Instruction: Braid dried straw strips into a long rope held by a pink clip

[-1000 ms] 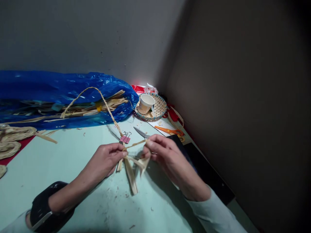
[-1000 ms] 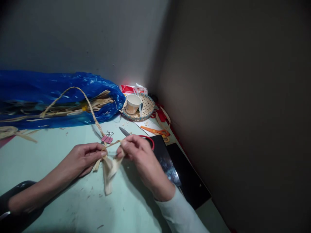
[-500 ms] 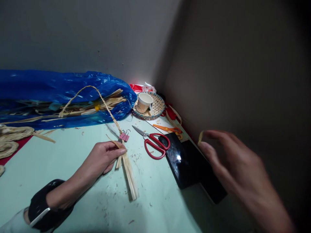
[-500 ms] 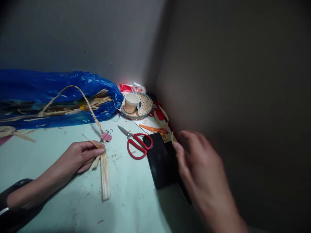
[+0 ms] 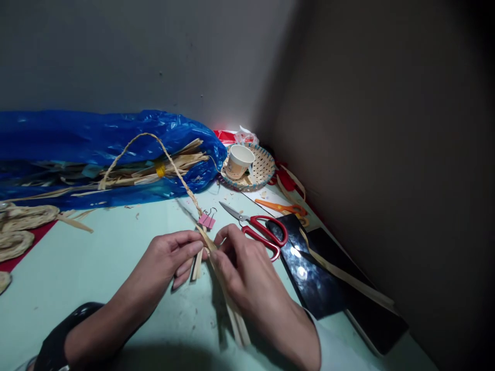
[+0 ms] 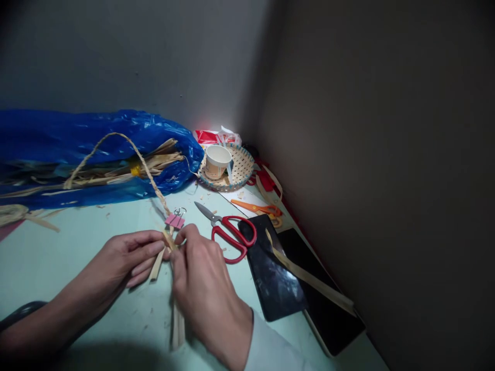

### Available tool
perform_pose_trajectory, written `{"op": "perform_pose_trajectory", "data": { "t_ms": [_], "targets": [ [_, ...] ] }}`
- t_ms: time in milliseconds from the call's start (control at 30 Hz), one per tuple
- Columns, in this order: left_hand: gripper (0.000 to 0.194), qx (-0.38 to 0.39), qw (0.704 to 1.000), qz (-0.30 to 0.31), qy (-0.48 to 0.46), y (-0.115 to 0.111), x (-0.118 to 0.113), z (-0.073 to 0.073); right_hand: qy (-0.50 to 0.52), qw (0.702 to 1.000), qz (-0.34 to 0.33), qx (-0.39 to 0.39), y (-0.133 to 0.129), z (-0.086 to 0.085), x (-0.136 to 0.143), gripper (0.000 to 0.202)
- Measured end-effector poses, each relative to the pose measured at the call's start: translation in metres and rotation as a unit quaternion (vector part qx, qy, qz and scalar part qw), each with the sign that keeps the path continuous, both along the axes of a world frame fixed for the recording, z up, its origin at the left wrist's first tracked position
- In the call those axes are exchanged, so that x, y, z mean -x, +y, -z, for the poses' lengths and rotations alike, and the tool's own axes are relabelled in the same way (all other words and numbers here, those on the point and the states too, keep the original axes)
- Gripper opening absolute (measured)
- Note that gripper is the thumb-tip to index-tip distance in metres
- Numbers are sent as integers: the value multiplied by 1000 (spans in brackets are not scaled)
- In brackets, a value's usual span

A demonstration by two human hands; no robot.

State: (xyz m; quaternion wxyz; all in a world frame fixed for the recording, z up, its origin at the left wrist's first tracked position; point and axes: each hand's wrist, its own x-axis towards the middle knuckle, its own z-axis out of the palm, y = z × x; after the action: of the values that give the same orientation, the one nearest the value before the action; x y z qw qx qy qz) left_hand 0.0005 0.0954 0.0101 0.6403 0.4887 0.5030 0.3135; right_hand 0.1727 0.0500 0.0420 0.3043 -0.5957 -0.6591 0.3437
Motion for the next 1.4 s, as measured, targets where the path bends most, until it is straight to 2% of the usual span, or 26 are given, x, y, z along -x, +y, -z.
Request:
{"op": "perform_pose_trajectory", "data": {
  "t_ms": [67, 200, 267, 400, 500, 600, 733, 833, 933, 1233, 1400],
  "targets": [
    [28, 9, 1000, -8, -11, -1, 0, -1, 39, 998, 26, 40, -1, -2, -6, 7],
    [50, 20, 998, -23, -54, -4, -1, -6, 121, 987, 38, 96, -6, -3, -11, 8],
    [48, 21, 997, -28, -63, -6, -2, -8, 128, 986, 34, 99, -10, -1, -9, 9],
    [28, 18, 998, -44, -50, -9, -2, -7, 67, 995, 63, 45, -20, 7, 1, 15],
    [23, 24, 999, -33, -29, -8, -1, -7, 36, 997, 64, -28, -26, 16, 7, 22],
    [22, 33, 999, -14, -12, -8, 1, -8, 9, 996, 55, -67, -29, 23, 9, 29],
    [23, 43, 999, -5, 7, -7, 2, -9, -45, 998, 44, -8, -24, 24, 7, 17],
    [21, 44, 999, -6, 19, -7, 2, -9, -63, 995, 43, 65, -18, 18, 6, 22],
    [24, 48, 999, -10, 15, -7, 2, -8, -87, 991, 36, 96, -14, 11, 5, 27],
    [22, 48, 999, -3, 15, -8, 0, -9, -130, 985, 34, 105, -16, 9, 8, 21],
    [23, 49, 998, -12, 38, -8, -3, -14, -143, 987, 9, 73, -20, 10, 10, 15]
  ]
}}
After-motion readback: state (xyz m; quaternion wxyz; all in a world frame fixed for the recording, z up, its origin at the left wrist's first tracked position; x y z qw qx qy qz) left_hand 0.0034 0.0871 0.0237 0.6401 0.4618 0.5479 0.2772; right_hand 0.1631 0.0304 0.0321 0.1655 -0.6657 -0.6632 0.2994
